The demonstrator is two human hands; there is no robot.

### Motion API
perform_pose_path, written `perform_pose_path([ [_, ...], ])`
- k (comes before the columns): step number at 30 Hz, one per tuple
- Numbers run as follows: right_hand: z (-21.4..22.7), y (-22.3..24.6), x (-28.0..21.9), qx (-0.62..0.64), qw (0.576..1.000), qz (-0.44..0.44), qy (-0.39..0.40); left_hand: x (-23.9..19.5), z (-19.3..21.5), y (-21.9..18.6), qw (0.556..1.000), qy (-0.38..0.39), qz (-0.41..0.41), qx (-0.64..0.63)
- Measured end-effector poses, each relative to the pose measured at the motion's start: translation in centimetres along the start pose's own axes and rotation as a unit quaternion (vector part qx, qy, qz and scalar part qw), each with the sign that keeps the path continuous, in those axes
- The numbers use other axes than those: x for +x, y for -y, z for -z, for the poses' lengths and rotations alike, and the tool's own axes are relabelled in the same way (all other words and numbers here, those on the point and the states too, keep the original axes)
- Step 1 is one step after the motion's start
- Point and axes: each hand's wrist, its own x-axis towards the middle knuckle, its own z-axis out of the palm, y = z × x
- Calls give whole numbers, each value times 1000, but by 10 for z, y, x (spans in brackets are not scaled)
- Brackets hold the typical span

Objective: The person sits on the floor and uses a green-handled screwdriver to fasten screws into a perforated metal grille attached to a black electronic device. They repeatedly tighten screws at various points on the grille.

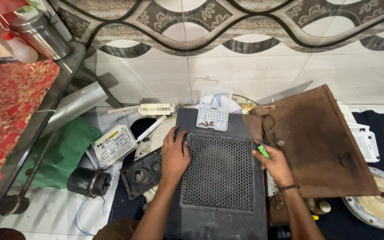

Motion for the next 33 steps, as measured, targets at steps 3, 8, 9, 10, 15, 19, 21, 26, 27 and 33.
perform_pose_path([
  [3,3,0,0,-15,1000,-8,16,0,0,2,1000,-3,-7,-4],
  [8,1,17,5,-8,1000,23,18,-2,-2,4,1000,-17,-18,3],
  [9,1,25,6,-44,999,16,-9,-2,-3,5,999,-23,-21,5],
  [10,-2,33,7,-79,996,10,-35,-2,-3,5,999,-24,-22,16],
  [15,-41,83,30,-238,942,226,-71,-3,-7,8,998,-23,-26,60],
  [19,-84,122,53,-332,919,212,-24,-3,-6,9,999,-16,-16,44],
  [21,-99,139,64,-387,903,187,-4,-2,-4,9,999,-20,-18,40],
  [26,-122,149,76,-435,876,203,53,-2,-2,6,999,-15,-4,32],
  [27,-125,148,78,-442,873,199,49,-1,-2,5,999,-16,-3,29],
  [33,-133,140,84,-457,874,159,36,-1,-1,8,1000,-3,7,26],
])
